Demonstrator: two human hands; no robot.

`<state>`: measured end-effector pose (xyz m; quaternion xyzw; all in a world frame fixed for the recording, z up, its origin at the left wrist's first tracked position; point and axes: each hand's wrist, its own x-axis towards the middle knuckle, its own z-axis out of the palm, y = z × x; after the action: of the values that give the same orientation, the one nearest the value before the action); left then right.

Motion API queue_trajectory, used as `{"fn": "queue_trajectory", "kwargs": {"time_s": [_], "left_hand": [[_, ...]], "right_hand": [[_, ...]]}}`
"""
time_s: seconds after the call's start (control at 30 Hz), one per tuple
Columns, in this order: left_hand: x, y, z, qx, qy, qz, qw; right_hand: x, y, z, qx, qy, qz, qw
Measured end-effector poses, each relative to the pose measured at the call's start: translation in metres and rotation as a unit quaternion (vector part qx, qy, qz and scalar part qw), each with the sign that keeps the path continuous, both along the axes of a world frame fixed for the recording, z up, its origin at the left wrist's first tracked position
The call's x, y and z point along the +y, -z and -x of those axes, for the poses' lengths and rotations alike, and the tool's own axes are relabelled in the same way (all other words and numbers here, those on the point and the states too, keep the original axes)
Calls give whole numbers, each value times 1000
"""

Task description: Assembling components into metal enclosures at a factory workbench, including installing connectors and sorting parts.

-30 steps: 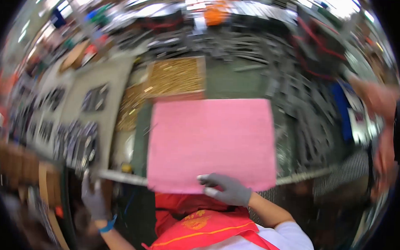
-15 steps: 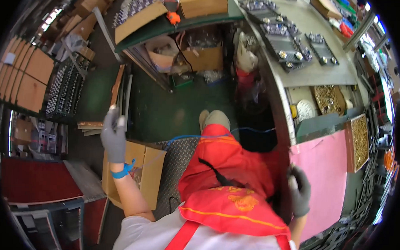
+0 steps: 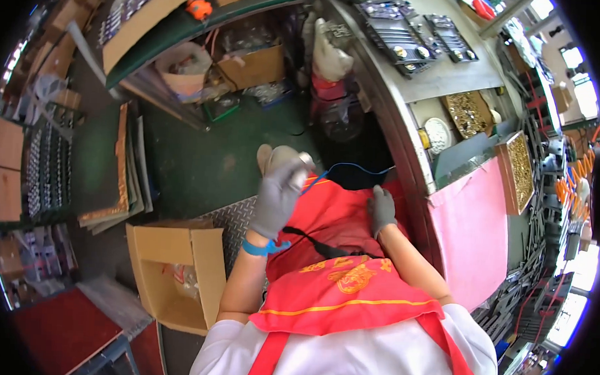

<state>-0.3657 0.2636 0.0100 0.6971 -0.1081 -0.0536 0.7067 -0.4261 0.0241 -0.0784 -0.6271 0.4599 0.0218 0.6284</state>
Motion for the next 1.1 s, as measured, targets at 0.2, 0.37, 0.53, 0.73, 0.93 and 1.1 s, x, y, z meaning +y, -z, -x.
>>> {"fn": "queue_trajectory", "kwargs": {"time_s": [0.2, 0.37, 0.53, 0.73, 0.93, 1.1], "left_hand": [[-35, 37, 52, 113, 139, -9, 984], [-7, 54, 66, 197, 177, -66, 962], [-6, 65, 48, 199, 232, -105, 947], [-68, 51, 46, 45, 455, -114, 882], [-75, 58, 20, 140, 561, -109, 809], [-56, 98, -69, 31, 388, -92, 917]], "right_hand": [[-47, 90, -21, -163, 197, -72, 964], [-62, 127, -22, -306, 182, -217, 909], [-82, 150, -15, -253, 158, -156, 941], [-15, 111, -36, -131, -184, 289, 930], [106, -104, -105, -338, -388, 186, 837], [134, -272, -52, -595, -490, 147, 619]]}}
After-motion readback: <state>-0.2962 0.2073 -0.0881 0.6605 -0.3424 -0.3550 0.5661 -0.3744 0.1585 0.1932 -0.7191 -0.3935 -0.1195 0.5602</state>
